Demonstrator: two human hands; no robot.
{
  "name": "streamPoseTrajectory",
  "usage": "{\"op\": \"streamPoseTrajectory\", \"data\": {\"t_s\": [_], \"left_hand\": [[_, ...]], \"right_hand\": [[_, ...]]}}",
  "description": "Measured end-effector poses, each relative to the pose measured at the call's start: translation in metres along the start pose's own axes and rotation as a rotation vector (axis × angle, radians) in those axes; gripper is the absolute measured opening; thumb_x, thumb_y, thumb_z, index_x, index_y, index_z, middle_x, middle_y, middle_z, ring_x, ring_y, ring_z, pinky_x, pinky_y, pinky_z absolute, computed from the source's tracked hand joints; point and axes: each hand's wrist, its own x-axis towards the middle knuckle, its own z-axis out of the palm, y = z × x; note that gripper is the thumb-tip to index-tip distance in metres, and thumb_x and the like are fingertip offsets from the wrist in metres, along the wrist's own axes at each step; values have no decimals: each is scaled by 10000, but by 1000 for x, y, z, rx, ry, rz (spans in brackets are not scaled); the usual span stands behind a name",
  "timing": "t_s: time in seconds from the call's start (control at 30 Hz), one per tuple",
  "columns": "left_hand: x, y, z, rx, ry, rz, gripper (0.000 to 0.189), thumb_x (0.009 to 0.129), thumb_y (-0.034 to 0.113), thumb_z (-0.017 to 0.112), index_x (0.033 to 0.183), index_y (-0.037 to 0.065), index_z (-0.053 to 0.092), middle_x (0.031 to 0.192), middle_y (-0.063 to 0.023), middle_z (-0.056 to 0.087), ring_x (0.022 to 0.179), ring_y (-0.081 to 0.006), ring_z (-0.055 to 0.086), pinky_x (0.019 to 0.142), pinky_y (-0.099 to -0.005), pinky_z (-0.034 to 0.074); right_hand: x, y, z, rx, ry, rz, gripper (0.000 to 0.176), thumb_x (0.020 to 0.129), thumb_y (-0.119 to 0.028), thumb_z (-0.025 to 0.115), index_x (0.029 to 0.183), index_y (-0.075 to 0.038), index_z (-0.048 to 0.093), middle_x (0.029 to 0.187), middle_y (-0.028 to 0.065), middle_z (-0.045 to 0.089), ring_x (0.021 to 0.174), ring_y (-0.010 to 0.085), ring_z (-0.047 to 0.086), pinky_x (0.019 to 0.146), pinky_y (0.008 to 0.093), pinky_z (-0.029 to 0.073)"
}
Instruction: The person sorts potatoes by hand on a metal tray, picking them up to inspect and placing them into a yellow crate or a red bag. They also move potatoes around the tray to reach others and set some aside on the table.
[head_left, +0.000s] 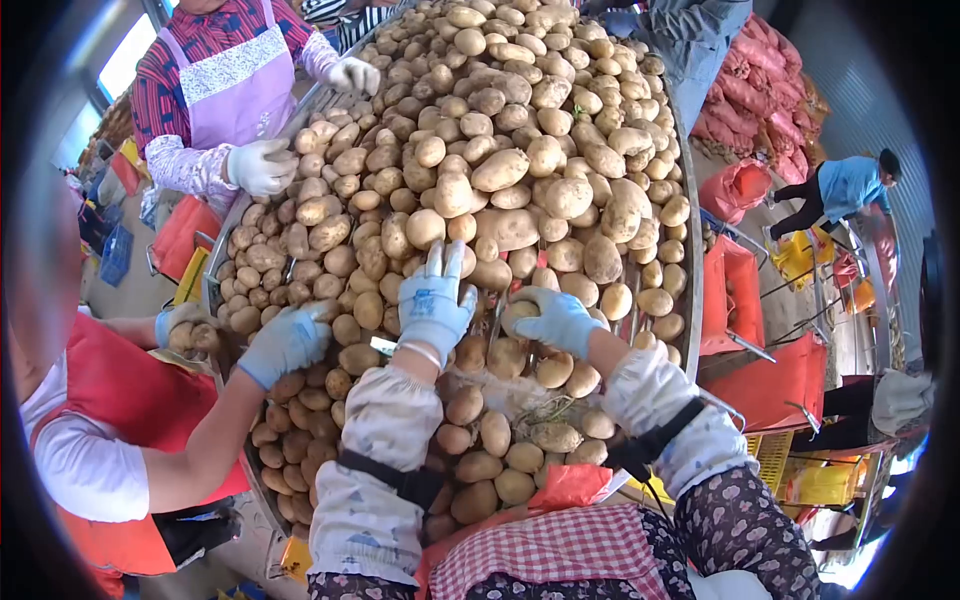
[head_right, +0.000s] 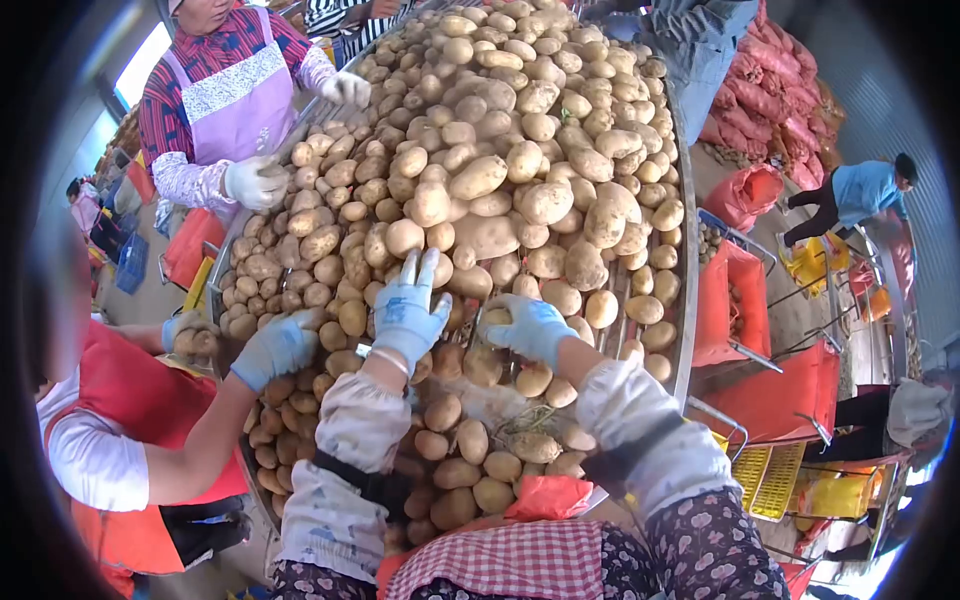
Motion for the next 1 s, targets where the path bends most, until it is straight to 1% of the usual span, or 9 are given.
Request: {"op": "streamPoseTrajectory", "data": {"t_s": [0.07, 0.13, 0.17, 0.27, 0.4, 0.5, 0.6, 0.8, 1.0], "left_hand": [[22, 8, 1, 219, -340, -162, 666, 797, 401, 702, 1340, 101, 459, 1094, -160, 581, 973, -320, 616, 805, -449, 498], [33, 8, 15, 274, -325, -249, 529, 761, 437, 719, 1137, 114, 535, 989, -132, 583, 861, -299, 632, 731, -435, 500], [29, 8, 17, 248, -310, -230, 508, 766, 424, 716, 1122, 109, 538, 991, -136, 586, 862, -303, 632, 731, -438, 502], [0, 10, 4, 154, -283, -202, 478, 778, 406, 703, 1106, 95, 547, 987, -137, 602, 876, -301, 637, 733, -439, 506], [-67, 12, -37, -16, -409, -262, 557, 782, 416, 688, 1194, 69, 544, 1018, -139, 636, 902, -278, 653, 773, -403, 523], [-99, -7, -66, -1057, -107, -875, 492, 969, 434, 487, 1291, 63, 508, 1101, -101, 632, 954, -232, 645, 827, -384, 546], [-114, -9, -87, -1993, 108, -1174, 506, 1021, 457, 342, 1304, 67, 499, 1124, -109, 624, 1001, -255, 635, 836, -428, 550], [-111, 10, -89, -2052, 222, -1415, 541, 967, 529, 439, 1281, 96, 519, 1077, -124, 654, 808, -228, 648, 637, -321, 542], [-114, 21, -78, -1769, 14, -989, 479, 1020, 454, 382, 1265, 61, 508, 1076, -102, 647, 941, -165, 638, 741, -310, 556]], "right_hand": [[0, 30, 9, 299, 126, -33, 553, 813, -437, 662, 1230, -86, 567, 955, 135, 688, 938, 310, 668, 833, 411, 547], [-11, 36, 1, 1643, -41, 160, 442, 839, -416, 633, 1072, -40, 633, 959, 131, 684, 849, 274, 680, 727, 414, 573], [-20, 11, -15, 1693, -17, 173, 363, 855, -376, 617, 975, -34, 650, 946, 121, 683, 773, 255, 679, 645, 404, 575], [12, 17, -11, 1651, 235, 5, 333, 877, -325, 622, 1063, -49, 626, 899, 124, 680, 768, 229, 669, 647, 380, 571], [49, -5, -11, 37, 233, 38, 536, 799, -372, 642, 1215, -37, 596, 1121, 171, 664, 1069, 331, 632, 918, 392, 502], [67, -32, 16, -303, 214, 72, 698, 772, -445, 659, 1340, -70, 502, 1245, 185, 603, 1191, 345, 561, 986, 414, 457], [73, -36, 7, -236, 128, 99, 747, 784, -436, 687, 1384, -64, 442, 1317, 198, 557, 1209, 342, 545, 1002, 397, 444], [39, -20, 0, 87, -146, 62, 621, 851, -366, 686, 1348, -40, 506, 1220, 167, 627, 1125, 276, 600, 951, 364, 475], [-24, -7, 42, 2075, -450, 1, 534, 969, -451, 504, 1320, -48, 495, 1192, 176, 622, 1000, 343, 652, 867, 575, 527]]}}
